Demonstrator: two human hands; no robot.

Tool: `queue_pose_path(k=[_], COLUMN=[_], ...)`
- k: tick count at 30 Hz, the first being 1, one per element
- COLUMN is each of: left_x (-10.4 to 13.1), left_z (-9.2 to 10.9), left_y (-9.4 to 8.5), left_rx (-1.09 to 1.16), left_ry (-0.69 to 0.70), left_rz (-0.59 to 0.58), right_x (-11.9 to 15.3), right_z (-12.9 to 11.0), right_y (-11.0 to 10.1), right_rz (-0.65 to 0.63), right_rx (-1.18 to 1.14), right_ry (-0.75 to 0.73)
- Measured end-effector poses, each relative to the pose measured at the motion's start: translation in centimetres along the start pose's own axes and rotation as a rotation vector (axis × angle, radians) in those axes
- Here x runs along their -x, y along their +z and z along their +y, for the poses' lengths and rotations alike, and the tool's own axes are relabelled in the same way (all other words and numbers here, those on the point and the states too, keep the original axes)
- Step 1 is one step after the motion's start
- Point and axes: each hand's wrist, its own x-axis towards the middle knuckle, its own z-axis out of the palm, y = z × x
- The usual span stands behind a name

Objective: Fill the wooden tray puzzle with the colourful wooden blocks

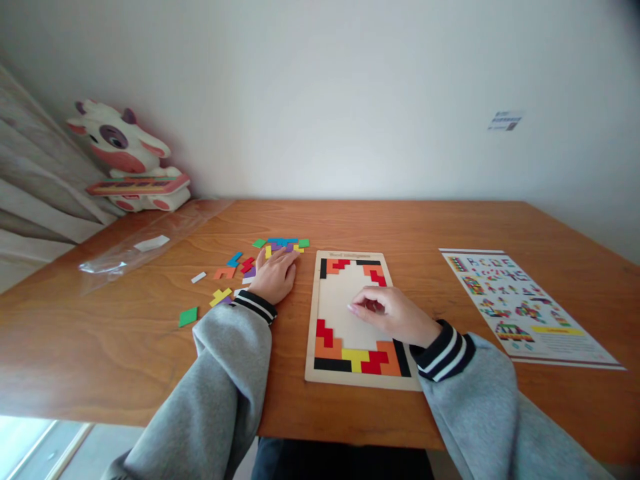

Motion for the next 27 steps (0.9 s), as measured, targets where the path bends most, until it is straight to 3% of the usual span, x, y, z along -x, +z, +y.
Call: queue_pose_path(k=[7, 14, 23, 27], left_x=[0.0, 0.1, 0.2, 0.5], left_z=[0.1, -0.5, -0.7, -0.5], left_y=[-0.3, 0.1, 0.4, 0.2], left_rx=[-0.012, 0.029, 0.092, 0.083], left_ry=[0.069, 0.102, 0.182, 0.186], left_rz=[0.025, 0.013, 0.043, 0.035], right_x=[-0.2, -0.6, -1.8, -2.7], right_z=[0.5, 2.4, 6.7, 7.8], right_y=[-0.7, -1.7, -3.5, -4.1], right_rz=[0.118, 0.499, 0.796, 0.815], right_rx=[0.011, 0.016, 0.134, 0.208], right_ry=[-0.01, 0.069, 0.1, 0.112])
